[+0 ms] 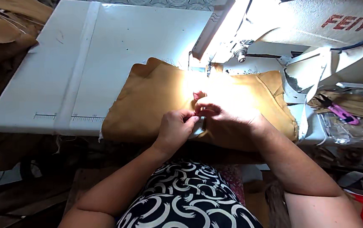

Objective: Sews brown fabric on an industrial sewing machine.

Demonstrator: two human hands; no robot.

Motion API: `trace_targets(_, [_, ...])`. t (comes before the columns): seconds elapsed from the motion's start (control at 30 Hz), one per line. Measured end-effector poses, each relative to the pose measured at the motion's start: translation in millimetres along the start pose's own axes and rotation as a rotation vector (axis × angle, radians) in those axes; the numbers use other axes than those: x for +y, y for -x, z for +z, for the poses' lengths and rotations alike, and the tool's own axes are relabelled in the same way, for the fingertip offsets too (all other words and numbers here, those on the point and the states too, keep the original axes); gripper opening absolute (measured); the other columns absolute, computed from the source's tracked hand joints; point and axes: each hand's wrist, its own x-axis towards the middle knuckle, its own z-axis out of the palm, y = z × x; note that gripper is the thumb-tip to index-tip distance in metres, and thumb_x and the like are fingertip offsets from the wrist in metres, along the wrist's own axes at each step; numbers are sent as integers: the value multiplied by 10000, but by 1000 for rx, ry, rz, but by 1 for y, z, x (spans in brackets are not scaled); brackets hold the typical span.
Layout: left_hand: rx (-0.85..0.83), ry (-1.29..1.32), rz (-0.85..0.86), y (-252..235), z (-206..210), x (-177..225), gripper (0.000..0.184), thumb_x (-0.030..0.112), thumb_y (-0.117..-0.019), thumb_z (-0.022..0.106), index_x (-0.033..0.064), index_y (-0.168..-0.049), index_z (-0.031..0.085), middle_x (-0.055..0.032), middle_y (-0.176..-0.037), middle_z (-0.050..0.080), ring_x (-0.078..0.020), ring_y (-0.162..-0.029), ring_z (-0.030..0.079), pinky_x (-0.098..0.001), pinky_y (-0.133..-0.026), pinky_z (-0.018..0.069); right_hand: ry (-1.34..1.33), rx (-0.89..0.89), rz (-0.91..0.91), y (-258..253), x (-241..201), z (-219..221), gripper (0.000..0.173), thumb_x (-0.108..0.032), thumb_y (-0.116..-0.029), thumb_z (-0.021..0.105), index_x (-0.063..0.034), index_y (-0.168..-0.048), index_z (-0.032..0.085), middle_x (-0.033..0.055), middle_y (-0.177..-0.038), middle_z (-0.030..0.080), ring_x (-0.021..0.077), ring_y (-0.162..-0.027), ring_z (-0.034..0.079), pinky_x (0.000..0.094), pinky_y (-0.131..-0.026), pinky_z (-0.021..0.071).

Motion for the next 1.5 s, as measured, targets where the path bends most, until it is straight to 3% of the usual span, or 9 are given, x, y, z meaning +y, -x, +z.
trace_targets(0.1, [54,-33,30,-2,6,-1,133,107,-920,701,95,-791,732,10,-648,642,-39,-545,555,-238,-504,448,109,25,2,8,-12,2,66,-59,-927,632,-43,-934,695,121,-888,633,253,-830,638,401,-720,512])
trace_targets(0.27, [204,-252,376,3,17,-3,115,60,-854,674,20,-874,780,-83,-704,697,-168,-619,668,-323,-557,544,398,94,91,46,-34,13,206,-74,-952,576,-86,-1019,770,144,-1233,714,285,-1093,696,441,-867,551])
trace_targets(0.4, [226,-352,510,4,25,-2,100,37,-818,685,4,-841,776,-93,-646,657,-207,-557,647,-335,-483,506,409,279,80,67,-34,27,191,-90,-920,578,-36,-918,761,133,-945,745,252,-799,706,380,-681,564])
trace_targets(0.6, [159,-335,541,-3,32,1,71,32,-798,692,16,-788,761,-89,-638,663,-203,-550,654,-344,-471,500,302,405,54,76,-25,44,179,-15,-919,592,4,-932,770,177,-1046,764,264,-1010,742,328,-884,584])
trace_targets(0.8, [5,-360,567,-10,32,-3,127,63,-851,663,26,-747,727,-86,-632,639,-212,-554,648,-366,-475,507,260,376,19,79,-18,43,191,-51,-958,591,-8,-949,777,163,-1045,767,253,-1060,732,331,-949,570])
trace_targets(0.9, [-193,-356,687,-23,15,-8,215,174,-954,594,54,-897,763,-72,-857,705,-216,-793,700,-377,-688,578,273,354,25,83,-14,40,216,-64,-993,560,-20,-990,772,148,-1039,772,228,-1022,741,308,-918,576])
trace_targets(1.03, [-516,-309,750,-44,-14,-23,428,331,-1063,384,129,-1181,742,-53,-1387,660,-275,-1388,537,-641,-1128,347,270,349,14,85,-12,38,221,-72,-999,555,-21,-995,771,154,-1053,773,226,-1028,742,302,-932,569])
trace_targets(1.13, [-556,-252,814,-50,-17,-43,440,298,-1072,341,171,-1305,692,-23,-1441,626,-257,-1429,495,-676,-1149,291,274,355,10,85,-12,39,224,-73,-998,555,-26,-993,773,143,-1046,774,214,-1036,737,291,-939,565])
trace_targets(1.5, [-508,-343,844,-83,-10,-50,490,161,-977,372,189,-1362,674,-4,-1464,609,-211,-1419,509,-660,-1166,268,285,286,49,75,23,22,236,-70,-974,565,-43,-1038,790,118,-1092,769,219,-1036,733,338,-919,575])
